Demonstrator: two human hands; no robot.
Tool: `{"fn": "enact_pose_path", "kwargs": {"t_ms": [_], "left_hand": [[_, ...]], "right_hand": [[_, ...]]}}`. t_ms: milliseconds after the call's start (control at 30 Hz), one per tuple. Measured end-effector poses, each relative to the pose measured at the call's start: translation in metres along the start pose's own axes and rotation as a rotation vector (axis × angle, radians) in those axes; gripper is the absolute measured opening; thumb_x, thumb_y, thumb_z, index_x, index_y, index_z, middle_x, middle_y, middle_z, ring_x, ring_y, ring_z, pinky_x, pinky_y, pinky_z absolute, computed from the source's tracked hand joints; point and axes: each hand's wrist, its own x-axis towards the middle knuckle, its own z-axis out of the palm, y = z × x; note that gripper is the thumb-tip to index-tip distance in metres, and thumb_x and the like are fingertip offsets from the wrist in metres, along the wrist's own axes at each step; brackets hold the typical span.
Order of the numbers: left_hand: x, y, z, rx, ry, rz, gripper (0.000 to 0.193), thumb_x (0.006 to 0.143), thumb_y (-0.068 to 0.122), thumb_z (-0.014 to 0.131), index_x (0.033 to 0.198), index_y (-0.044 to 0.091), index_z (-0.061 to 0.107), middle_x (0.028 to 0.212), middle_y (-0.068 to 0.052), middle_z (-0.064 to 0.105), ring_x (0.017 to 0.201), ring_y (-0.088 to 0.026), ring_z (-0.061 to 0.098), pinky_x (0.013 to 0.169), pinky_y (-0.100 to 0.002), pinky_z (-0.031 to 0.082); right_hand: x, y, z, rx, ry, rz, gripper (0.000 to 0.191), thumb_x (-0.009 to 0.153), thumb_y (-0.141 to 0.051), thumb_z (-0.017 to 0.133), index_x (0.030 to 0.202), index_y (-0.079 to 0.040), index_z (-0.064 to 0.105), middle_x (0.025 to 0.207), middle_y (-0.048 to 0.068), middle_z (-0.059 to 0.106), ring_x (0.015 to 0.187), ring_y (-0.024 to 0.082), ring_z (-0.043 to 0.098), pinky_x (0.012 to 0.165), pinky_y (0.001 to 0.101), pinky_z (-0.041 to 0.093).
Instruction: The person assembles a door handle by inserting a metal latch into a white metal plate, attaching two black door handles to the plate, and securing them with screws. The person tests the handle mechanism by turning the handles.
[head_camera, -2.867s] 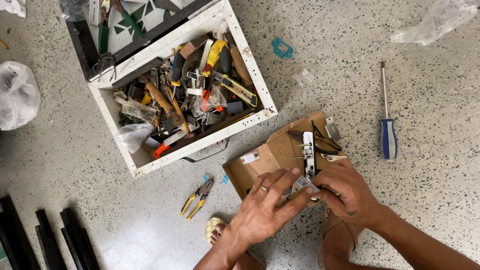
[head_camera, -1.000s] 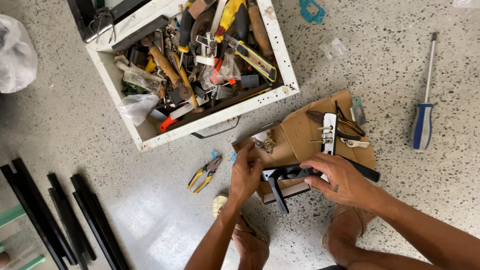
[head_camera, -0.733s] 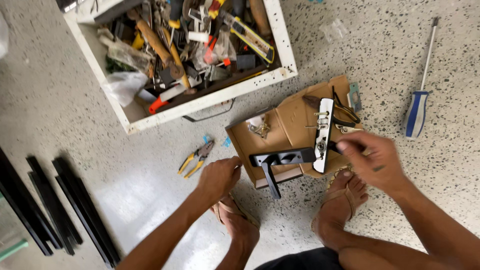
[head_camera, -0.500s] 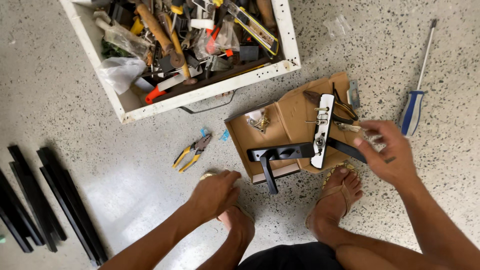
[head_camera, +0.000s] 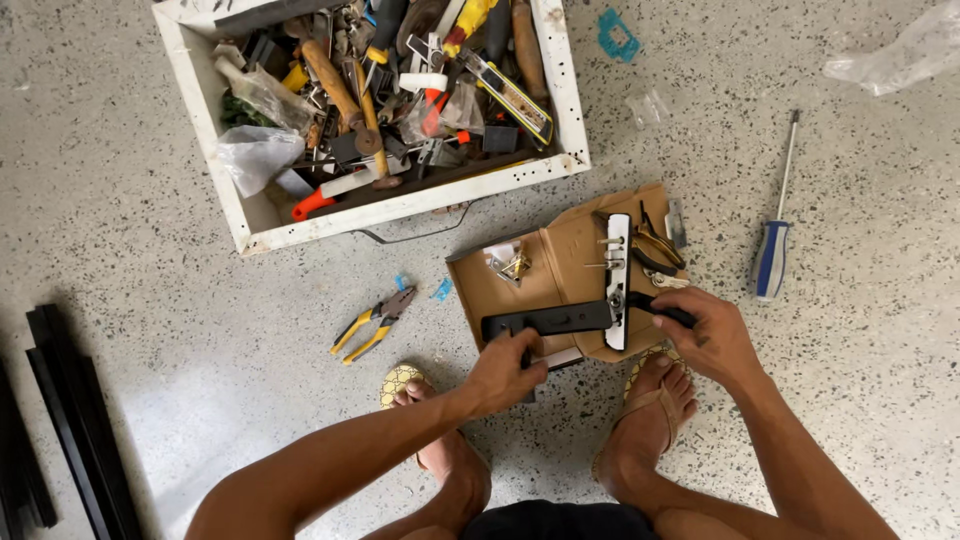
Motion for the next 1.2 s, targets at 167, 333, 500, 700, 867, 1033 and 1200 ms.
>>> {"fn": "enact_pose_path", "kwargs": {"t_ms": [167, 333, 500, 700, 867, 1033, 1200], "left_hand": [[0.0, 0.001, -0.033, -0.058, 0.154, 0.14, 0.031, 0.092, 0.013, 0.059, 0.123, 0.008, 0.056, 0.102, -0.021, 0.061, 0.094, -0.037, 0.064, 0.086, -0.049, 0.053], [-0.001, 0.003, -0.047, -0.095, 0.264, 0.092, 0.063, 0.091, 0.006, 0.053, 0.148, 0.008, 0.028, 0.132, -0.032, 0.052, 0.108, -0.051, 0.06, 0.09, -0.055, 0.05], [0.011, 0.003, -0.049, -0.224, 0.305, -0.115, 0.071, 0.084, 0.009, 0.061, 0.144, 0.005, 0.024, 0.123, -0.037, 0.058, 0.11, -0.053, 0.062, 0.094, -0.055, 0.049], [0.007, 0.023, -0.065, -0.37, 0.226, -0.312, 0.055, 0.086, 0.013, 0.06, 0.136, 0.005, 0.039, 0.096, -0.024, 0.065, 0.085, -0.037, 0.069, 0.073, -0.048, 0.054], [-0.062, 0.039, -0.086, -0.468, 0.179, -0.048, 0.061, 0.078, 0.014, 0.07, 0.132, 0.005, 0.042, 0.087, -0.011, 0.06, 0.078, -0.022, 0.06, 0.068, -0.038, 0.052], [-0.087, 0.026, -0.098, -0.458, 0.33, 0.261, 0.061, 0.092, 0.033, 0.077, 0.131, 0.003, 0.042, 0.115, -0.01, 0.063, 0.113, -0.02, 0.063, 0.098, -0.034, 0.053], [-0.06, -0.016, -0.085, -0.695, 0.322, 0.117, 0.061, 0.099, 0.051, 0.057, 0.137, 0.005, 0.042, 0.122, -0.02, 0.056, 0.118, -0.024, 0.053, 0.107, -0.04, 0.045]], "right_hand": [[0.016, -0.016, 0.001, 0.108, -0.057, 0.067, 0.026, 0.083, -0.012, 0.079, 0.109, -0.008, 0.076, 0.101, 0.006, 0.076, 0.085, 0.019, 0.071, 0.07, 0.0325, 0.055], [0.033, -0.024, 0.001, -0.041, -0.16, 0.138, 0.033, 0.084, -0.022, 0.08, 0.115, -0.011, 0.075, 0.098, 0.008, 0.076, 0.083, 0.023, 0.07, 0.072, 0.0351, 0.055], [0.035, -0.028, -0.006, -0.09, -0.014, -0.073, 0.039, 0.085, -0.027, 0.079, 0.118, -0.008, 0.072, 0.12, 0.012, 0.071, 0.107, 0.025, 0.067, 0.082, 0.0369, 0.055], [0.029, -0.047, 0.001, 0.128, 0.047, -0.14, 0.036, 0.095, -0.033, 0.071, 0.122, -0.008, 0.072, 0.127, 0.011, 0.071, 0.117, 0.024, 0.068, 0.102, 0.0392, 0.056], [0.025, -0.082, 0.032, 0.627, -0.643, 0.068, 0.069, 0.091, -0.052, 0.064, 0.145, -0.012, 0.051, 0.137, 0.007, 0.064, 0.121, 0.021, 0.066, 0.092, 0.0427, 0.055], [-0.007, -0.147, 0.054, 0.808, -0.903, 0.412, 0.08, 0.084, -0.05, 0.066, 0.152, -0.013, 0.045, 0.111, 0.018, 0.076, 0.097, 0.024, 0.074, 0.079, 0.0412, 0.063], [-0.007, -0.198, 0.064, 0.628, -0.689, 0.27, 0.073, 0.087, -0.034, 0.075, 0.15, -0.01, 0.046, 0.099, 0.01, 0.069, 0.089, 0.016, 0.067, 0.074, 0.0329, 0.058]]}}
